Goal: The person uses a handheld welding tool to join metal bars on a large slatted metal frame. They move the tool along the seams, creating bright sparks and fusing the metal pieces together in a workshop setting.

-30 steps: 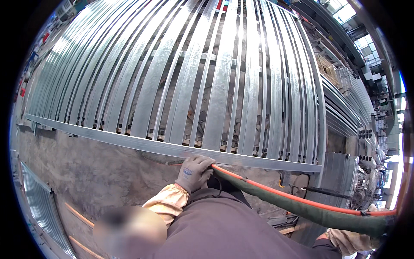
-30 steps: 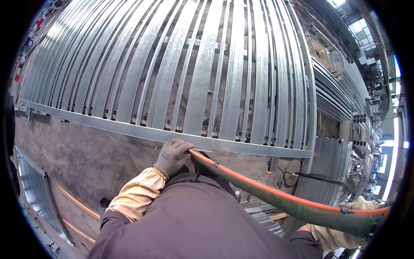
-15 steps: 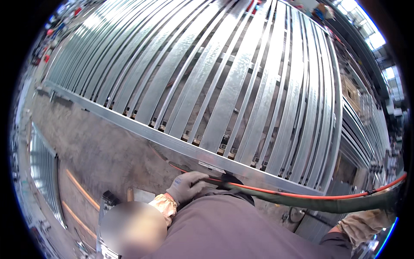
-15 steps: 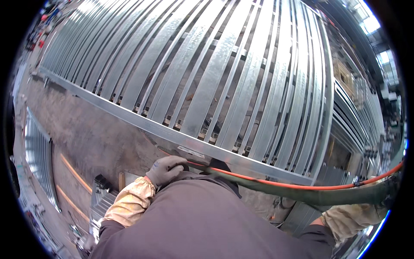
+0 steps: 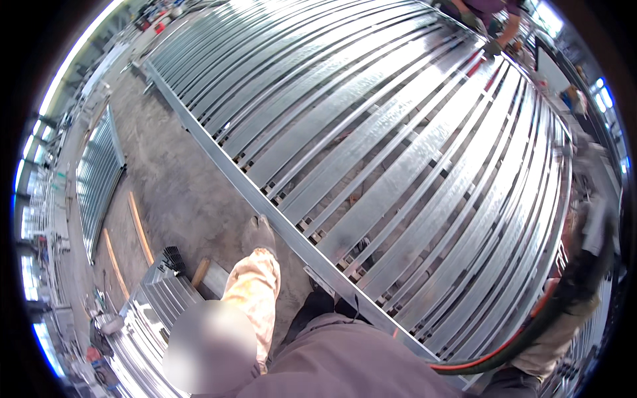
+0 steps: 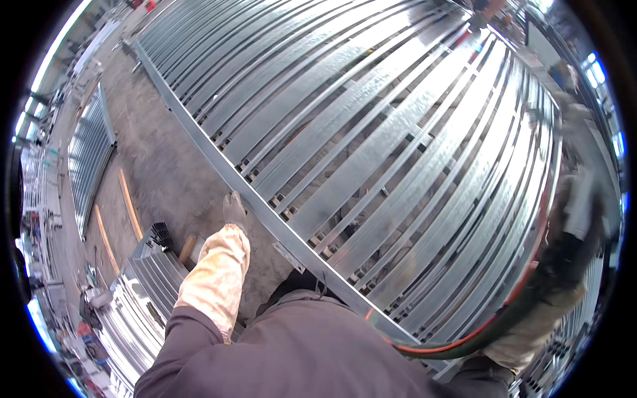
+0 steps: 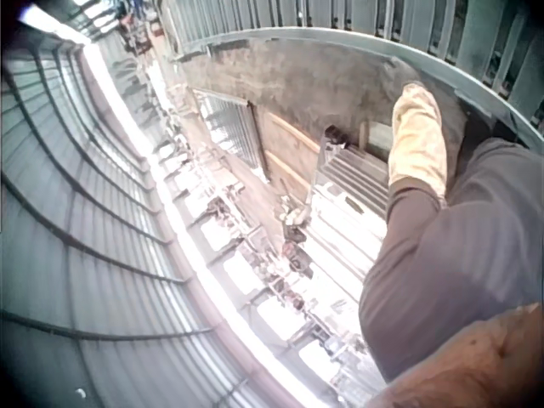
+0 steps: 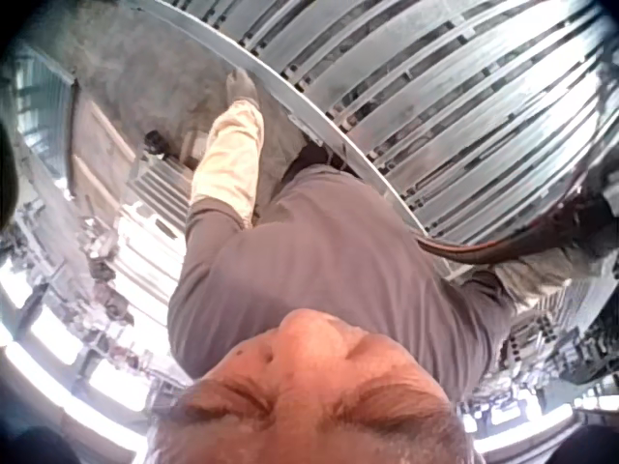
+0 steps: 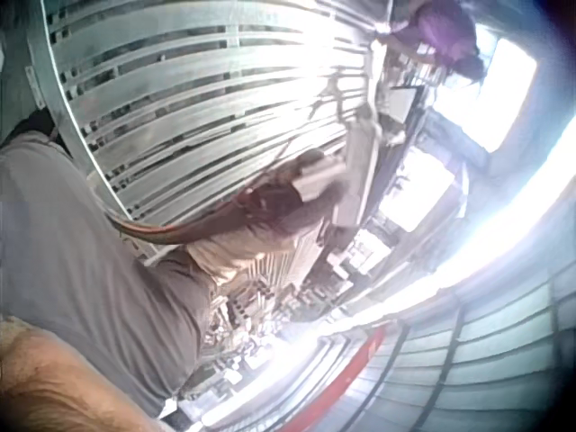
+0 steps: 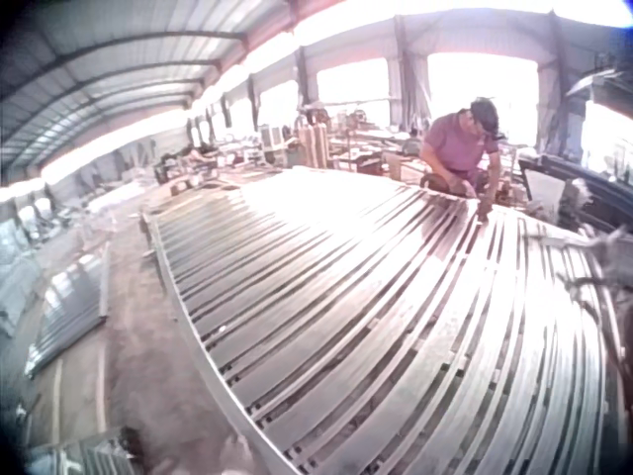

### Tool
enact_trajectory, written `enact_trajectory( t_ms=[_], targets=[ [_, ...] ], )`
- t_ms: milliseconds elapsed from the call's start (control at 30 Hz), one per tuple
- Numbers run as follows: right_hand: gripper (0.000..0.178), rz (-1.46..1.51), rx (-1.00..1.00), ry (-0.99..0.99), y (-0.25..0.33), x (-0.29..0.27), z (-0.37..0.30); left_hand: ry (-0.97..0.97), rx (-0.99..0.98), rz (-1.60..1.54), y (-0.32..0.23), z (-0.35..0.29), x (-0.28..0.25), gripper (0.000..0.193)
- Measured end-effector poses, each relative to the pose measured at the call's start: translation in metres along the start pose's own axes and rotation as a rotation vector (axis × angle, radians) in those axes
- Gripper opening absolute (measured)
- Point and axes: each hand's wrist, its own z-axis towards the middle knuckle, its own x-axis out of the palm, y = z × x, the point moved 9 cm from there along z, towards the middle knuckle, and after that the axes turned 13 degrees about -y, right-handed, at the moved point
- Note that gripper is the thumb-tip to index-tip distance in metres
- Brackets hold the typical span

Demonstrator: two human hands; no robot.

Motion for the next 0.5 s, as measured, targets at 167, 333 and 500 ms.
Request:
enact_trajectory(
  t_ms=[167,333,500],
  targets=[
    [0.027,-0.212,0.131,-0.221,-0.15,0.079,0.078,-0.102,-0.18,0.196,-0.087,-0.041,0.015,0.038],
    [0.031,-0.286,0.476,0.156,-0.277,0.203,0.127,-0.177,-0.27,0.204,-0.126,-0.049,-0.011,0.039],
    [0.036,-0.245,0.476,0.445,-0.341,0.281,0.14,-0.171,-0.326,0.17,-0.098,-0.044,0.005,0.043]
  ],
)
